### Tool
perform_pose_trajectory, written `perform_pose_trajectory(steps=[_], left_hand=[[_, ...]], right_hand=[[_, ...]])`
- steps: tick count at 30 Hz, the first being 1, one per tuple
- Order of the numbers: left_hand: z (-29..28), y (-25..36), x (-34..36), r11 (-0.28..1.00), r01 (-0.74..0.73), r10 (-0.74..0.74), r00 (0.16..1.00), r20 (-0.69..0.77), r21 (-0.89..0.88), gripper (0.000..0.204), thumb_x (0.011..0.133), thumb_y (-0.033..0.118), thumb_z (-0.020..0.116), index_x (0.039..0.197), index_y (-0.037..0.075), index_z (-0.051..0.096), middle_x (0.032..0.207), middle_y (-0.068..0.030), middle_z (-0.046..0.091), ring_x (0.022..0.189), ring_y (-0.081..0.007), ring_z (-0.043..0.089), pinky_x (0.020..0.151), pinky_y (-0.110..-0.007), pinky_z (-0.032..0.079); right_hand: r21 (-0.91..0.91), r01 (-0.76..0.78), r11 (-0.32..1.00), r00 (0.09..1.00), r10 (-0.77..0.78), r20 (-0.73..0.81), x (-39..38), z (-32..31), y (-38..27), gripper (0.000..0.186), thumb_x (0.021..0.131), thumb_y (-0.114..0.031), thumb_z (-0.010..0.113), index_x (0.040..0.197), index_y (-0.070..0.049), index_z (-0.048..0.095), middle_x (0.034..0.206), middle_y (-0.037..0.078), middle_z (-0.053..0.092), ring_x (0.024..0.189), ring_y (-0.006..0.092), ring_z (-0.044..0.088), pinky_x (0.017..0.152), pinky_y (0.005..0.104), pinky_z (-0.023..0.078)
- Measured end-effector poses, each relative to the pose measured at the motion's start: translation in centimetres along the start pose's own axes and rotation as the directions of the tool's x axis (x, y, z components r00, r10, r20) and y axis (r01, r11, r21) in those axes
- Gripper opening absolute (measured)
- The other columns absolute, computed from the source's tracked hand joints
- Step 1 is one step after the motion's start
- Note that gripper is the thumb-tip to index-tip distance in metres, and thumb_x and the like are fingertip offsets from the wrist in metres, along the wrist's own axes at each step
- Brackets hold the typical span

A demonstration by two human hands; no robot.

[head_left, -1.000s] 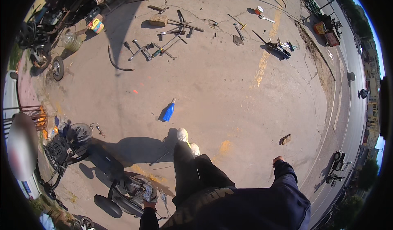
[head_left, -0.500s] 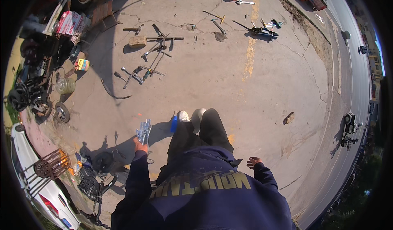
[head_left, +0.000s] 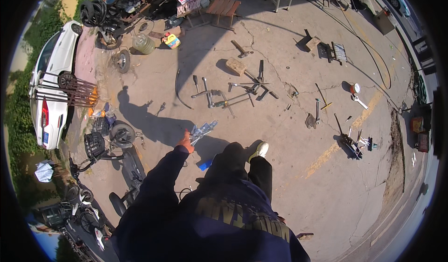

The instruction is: The person removes a brake assembly from a motorcycle using a wrench and hammer, then hammers a pin out of the assembly on a brick. The person works in an outdoor area with scattered tools and vehicle parts.

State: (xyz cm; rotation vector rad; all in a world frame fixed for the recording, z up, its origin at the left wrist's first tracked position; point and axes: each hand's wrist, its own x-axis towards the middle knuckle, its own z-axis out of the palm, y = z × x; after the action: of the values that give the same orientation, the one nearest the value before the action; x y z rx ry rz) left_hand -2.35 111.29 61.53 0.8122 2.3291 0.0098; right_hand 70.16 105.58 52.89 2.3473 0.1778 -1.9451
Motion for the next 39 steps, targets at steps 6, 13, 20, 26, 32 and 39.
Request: perform_pose_trajectory(steps=[6, 13, 20, 26, 32, 39], left_hand=[[3.2, 1.4, -4.8, 0.934, 0.341, -0.357, 0.909, 0.215, 0.109, 0.061, 0.079, 0.015, 0.072, 0.128, 0.003, 0.038, 0.111, -0.031, 0.068, 0.107, -0.0451, 0.068, 0.091, -0.049, 0.056], [5.2, 3.9, -1.5, 0.803, 0.568, -0.59, 0.721, 0.362, 0.178, 0.078, 0.074, 0.018, 0.076, 0.137, 0.0, 0.034, 0.117, -0.0288, 0.067, 0.112, -0.0416, 0.068, 0.092, -0.048, 0.057], [-1.9, 15.5, 11.9, 0.869, 0.492, -0.456, 0.836, 0.306, -0.052, 0.072, 0.075, 0.015, 0.074, 0.134, 0.003, 0.035, 0.114, -0.0304, 0.067, 0.109, -0.0448, 0.068, 0.092, -0.049, 0.056], [-10.7, 28.5, 23.9, 0.951, 0.125, -0.136, 0.991, -0.02, -0.282, 0.068, 0.078, 0.008, 0.071, 0.136, 0.009, 0.036, 0.113, -0.0258, 0.069, 0.105, -0.0462, 0.067, 0.089, -0.052, 0.055], [-20.8, 42.8, 33.8, 0.951, 0.043, -0.08, 0.991, -0.108, -0.307, 0.058, 0.078, 0.005, 0.066, 0.132, 0.009, 0.045, 0.111, -0.0233, 0.07, 0.105, -0.0443, 0.067, 0.088, -0.053, 0.054], [-18.0, 43.1, 36.7, 0.823, 0.522, -0.502, 0.853, 0.146, -0.224, 0.065, 0.074, 0.01, 0.071, 0.128, 0.011, 0.035, 0.105, -0.0317, 0.069, 0.101, -0.0503, 0.068, 0.087, -0.055, 0.055]], right_hand=[[0.078, 0.545, 0.835, 0.813, -0.503, -0.294, 0.7, -8.4, -31.3, 0.031, 0.099, -0.025, 0.06, 0.126, -0.01, 0.06, 0.096, 0.013, 0.072, 0.073, 0.0268, 0.072, 0.05, 0.0377, 0.049], [-0.574, 0.565, 0.592, 0.731, -0.682, 0.016, 5.7, -5.7, -50.9, 0.024, 0.099, -0.022, 0.06, 0.117, -0.008, 0.066, 0.091, 0.01, 0.073, 0.069, 0.024, 0.072, 0.055, 0.0359, 0.053], [-0.511, 0.521, 0.683, 0.85, -0.47, 0.237, -4.6, 5.9, -63.8, 0.03, 0.096, -0.018, 0.062, 0.12, 0.0, 0.065, 0.093, 0.016, 0.075, 0.075, 0.027, 0.075, 0.055, 0.0344, 0.055], [-0.537, 0.295, 0.79, 0.953, -0.281, 0.11, -5.8, 8.5, -71.7, 0.029, 0.096, -0.019, 0.057, 0.121, -0.005, 0.064, 0.101, 0.014, 0.075, 0.079, 0.0279, 0.075, 0.056, 0.0385, 0.054], [-0.813, 0.463, -0.354, 0.79, -0.251, 0.559, -1.8, 5.4, -79.3, 0.026, 0.096, -0.019, 0.055, 0.116, -0.009, 0.068, 0.113, 0.006, 0.075, 0.096, 0.025, 0.074, 0.075, 0.0398, 0.057], [-0.759, 0.28, 0.587, 0.946, -0.302, 0.116, 5.1, 8.2, -104.6, 0.024, 0.094, -0.018, 0.06, 0.097, 0.003, 0.072, 0.09, 0.017, 0.076, 0.067, 0.0238, 0.075, 0.059, 0.04, 0.061]])
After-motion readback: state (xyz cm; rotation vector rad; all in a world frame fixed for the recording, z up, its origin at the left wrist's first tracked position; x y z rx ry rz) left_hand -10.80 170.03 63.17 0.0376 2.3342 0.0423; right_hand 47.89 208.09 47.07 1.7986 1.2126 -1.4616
